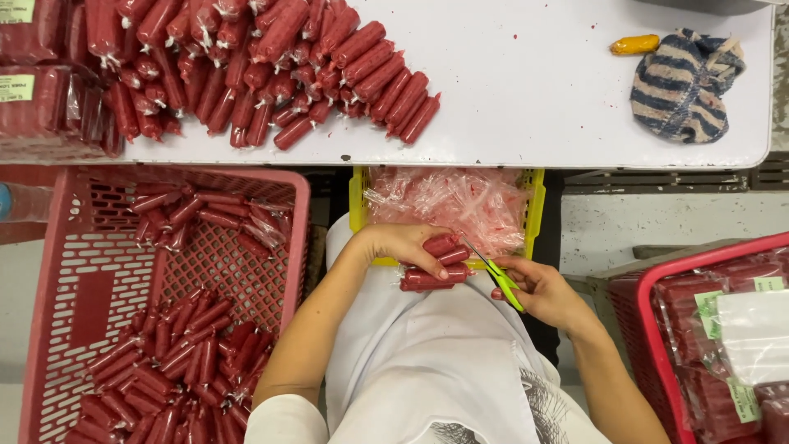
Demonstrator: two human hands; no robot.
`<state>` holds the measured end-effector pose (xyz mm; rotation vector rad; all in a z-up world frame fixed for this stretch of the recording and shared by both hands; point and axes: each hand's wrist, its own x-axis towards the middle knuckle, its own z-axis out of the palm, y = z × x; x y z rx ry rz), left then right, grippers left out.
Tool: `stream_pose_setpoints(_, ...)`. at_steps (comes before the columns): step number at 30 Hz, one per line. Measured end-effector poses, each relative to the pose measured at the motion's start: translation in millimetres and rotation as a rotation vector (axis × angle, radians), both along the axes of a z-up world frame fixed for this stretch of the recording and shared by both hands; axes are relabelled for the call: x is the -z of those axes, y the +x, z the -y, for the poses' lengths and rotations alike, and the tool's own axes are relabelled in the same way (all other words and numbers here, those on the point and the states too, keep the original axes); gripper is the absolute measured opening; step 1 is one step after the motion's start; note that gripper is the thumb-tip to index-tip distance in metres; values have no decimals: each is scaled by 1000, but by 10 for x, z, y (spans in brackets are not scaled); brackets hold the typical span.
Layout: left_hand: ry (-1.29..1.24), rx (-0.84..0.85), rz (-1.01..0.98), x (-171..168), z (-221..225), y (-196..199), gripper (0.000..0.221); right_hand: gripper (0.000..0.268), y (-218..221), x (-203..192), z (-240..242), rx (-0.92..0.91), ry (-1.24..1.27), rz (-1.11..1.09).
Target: Trimming the excess plastic casing from small red sausages using scissors and placing them in a crate.
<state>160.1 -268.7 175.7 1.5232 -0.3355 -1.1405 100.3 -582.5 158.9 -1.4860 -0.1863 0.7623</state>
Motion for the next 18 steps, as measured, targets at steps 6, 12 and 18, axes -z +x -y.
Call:
stream_pose_setpoints(6,38,27,72,327,-75,85,85,59,-57,343,257,142,-107,-17)
stream_pose_setpoints(12,84,-170,159,30,-343,-412,108,61,31,192,21,187,-237,-12)
stream_pose_setpoints(18,-245,-672,368,221,-1153,-1301,79,45,194,108,-334,-47,-287,-20)
